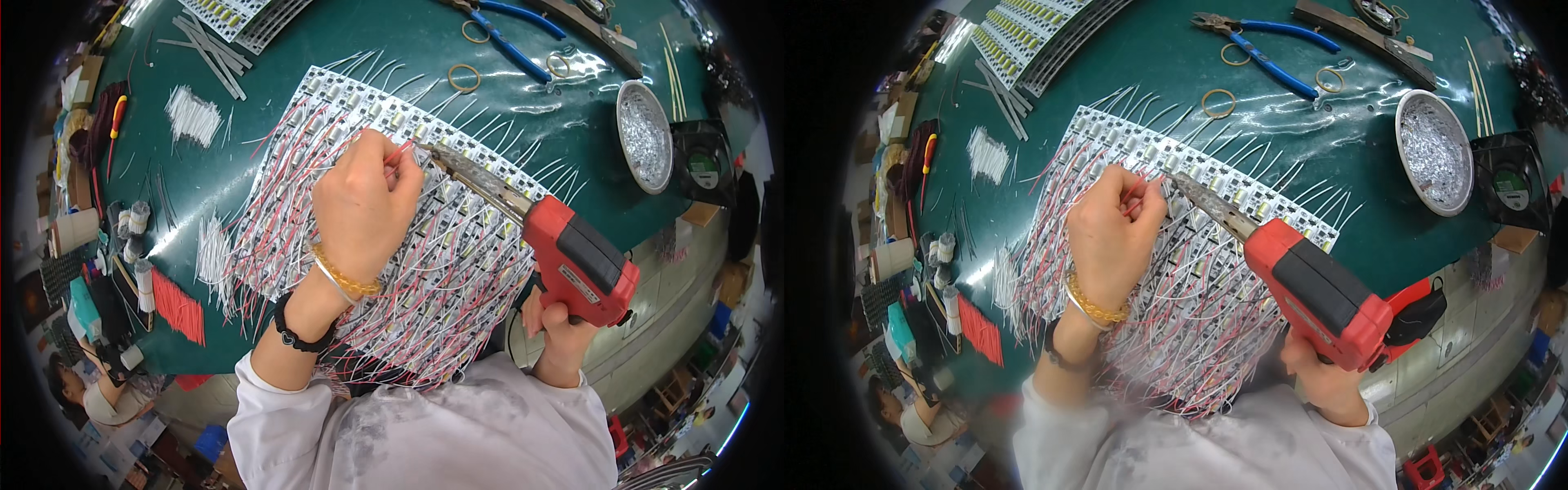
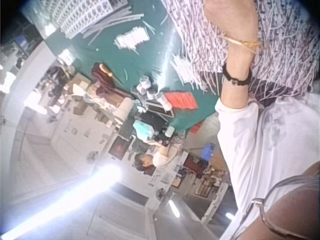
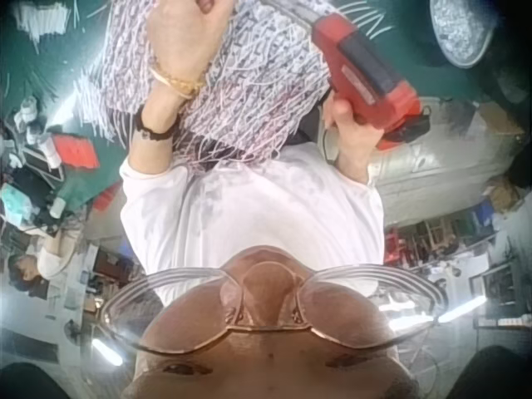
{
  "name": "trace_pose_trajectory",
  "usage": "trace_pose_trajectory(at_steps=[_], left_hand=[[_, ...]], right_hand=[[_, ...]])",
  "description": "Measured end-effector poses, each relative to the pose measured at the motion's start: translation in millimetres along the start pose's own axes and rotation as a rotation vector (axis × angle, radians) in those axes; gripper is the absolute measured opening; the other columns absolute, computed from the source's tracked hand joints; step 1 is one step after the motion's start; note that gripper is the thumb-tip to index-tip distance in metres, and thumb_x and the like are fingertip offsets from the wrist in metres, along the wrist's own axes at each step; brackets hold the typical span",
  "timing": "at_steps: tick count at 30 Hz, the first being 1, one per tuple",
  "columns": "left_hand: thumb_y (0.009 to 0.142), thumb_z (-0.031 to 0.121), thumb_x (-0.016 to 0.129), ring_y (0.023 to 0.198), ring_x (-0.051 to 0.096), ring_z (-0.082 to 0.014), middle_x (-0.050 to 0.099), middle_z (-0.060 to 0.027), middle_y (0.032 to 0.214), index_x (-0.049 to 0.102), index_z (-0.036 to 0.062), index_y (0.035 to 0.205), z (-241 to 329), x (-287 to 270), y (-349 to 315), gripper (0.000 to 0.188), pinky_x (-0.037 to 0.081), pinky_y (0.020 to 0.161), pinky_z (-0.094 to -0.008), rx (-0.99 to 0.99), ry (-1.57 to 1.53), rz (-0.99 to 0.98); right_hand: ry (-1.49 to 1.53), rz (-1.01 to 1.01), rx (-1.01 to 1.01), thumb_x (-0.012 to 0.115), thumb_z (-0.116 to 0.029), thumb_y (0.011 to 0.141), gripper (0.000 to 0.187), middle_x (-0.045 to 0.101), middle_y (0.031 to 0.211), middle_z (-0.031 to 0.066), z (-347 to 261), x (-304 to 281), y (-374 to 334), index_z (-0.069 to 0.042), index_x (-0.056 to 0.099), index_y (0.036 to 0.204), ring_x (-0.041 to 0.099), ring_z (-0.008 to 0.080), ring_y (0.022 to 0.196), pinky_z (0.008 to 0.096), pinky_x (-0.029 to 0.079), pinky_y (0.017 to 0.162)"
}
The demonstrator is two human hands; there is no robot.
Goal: The person solders wires onto a circuit board with a soldering tool, moves the finished board away, and places a new board on the workbench before aligning a metal strip over it.
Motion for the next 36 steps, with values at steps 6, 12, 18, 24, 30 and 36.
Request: trace_pose_trajectory(at_steps=[6, 12, 18, 24, 30, 36], left_hand=[[0.075, 0.008, 0.064, 0.048, 0.053, -0.0133, 0.055, -0.0059, 0.058, 0.051, 0.0023, 0.069, 1, 2, 0, 0.016, 0.041, 0.045, -0.0263, 0.014, 0.018, -0.010], [0.076, 0.010, 0.064, 0.048, 0.052, -0.0129, 0.055, -0.0060, 0.058, 0.052, 0.0020, 0.070, 1, 0, -1, 0.016, 0.041, 0.045, -0.0265, -0.010, 0.031, -0.027], [0.077, 0.011, 0.064, 0.053, 0.057, -0.0244, 0.056, -0.0094, 0.060, 0.056, 0.0023, 0.074, 3, -18, 7, 0.012, 0.043, 0.050, -0.0338, -0.026, 0.091, -0.131], [0.078, 0.011, 0.063, 0.050, 0.055, -0.0227, 0.057, -0.0079, 0.061, 0.056, 0.0043, 0.074, 30, -18, -1, 0.010, 0.041, 0.047, -0.0324, 0.002, -0.143, -0.111], [0.076, 0.012, 0.063, 0.046, 0.053, -0.0176, 0.055, -0.0044, 0.056, 0.053, 0.0052, 0.070, 11, 10, -6, 0.014, 0.041, 0.044, -0.0294, -0.091, 0.002, -0.133], [0.073, 0.010, 0.063, 0.044, 0.052, -0.0172, 0.053, -0.0032, 0.053, 0.052, 0.0061, 0.068, 8, 14, -7, 0.013, 0.040, 0.043, -0.0299, -0.075, -0.026, -0.092]], right_hand=[[0.011, 0.004, -0.017, 0.066, -0.020, 0.081, 0.049, 0.052, 0.067, 0.0033, -1, -3, 0, 0.004, 0.044, 0.117, 0.047, 0.0093, 0.048, 0.0226, 0.038, 0.041], [0.069, -0.010, -0.082, 0.065, -0.023, 0.081, 0.054, 0.050, 0.061, 0.0039, -5, -3, -1, 0.004, 0.040, 0.120, 0.046, 0.0105, 0.045, 0.0233, 0.037, 0.041], [-0.021, 0.230, -0.035, 0.061, -0.054, 0.075, 0.079, 0.042, 0.046, 0.0005, -12, -6, -6, 0.014, 0.041, 0.111, 0.040, 0.0091, 0.035, 0.0222, 0.034, 0.037], [-0.037, 0.246, -0.065, 0.056, -0.058, 0.075, 0.083, 0.041, 0.045, 0.0007, -16, -13, -11, 0.014, 0.039, 0.112, 0.039, 0.0094, 0.035, 0.0222, 0.034, 0.036], [-0.061, 0.226, -0.063, 0.056, -0.059, 0.075, 0.084, 0.041, 0.044, 0.0016, -10, -15, -17, 0.015, 0.040, 0.111, 0.039, 0.0098, 0.034, 0.0226, 0.033, 0.035], [-0.151, 0.160, -0.031, 0.058, -0.058, 0.075, 0.076, 0.043, 0.044, 0.0021, -3, -14, -9, 0.011, 0.045, 0.104, 0.041, 0.0105, 0.033, 0.0231, 0.033, 0.034]])
Point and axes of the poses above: each hand's wrist, its own y-axis towards the middle knuckle, its own x-axis out of the palm, z = x × y, the point moved 4 cm from there along y, towards the middle knuckle
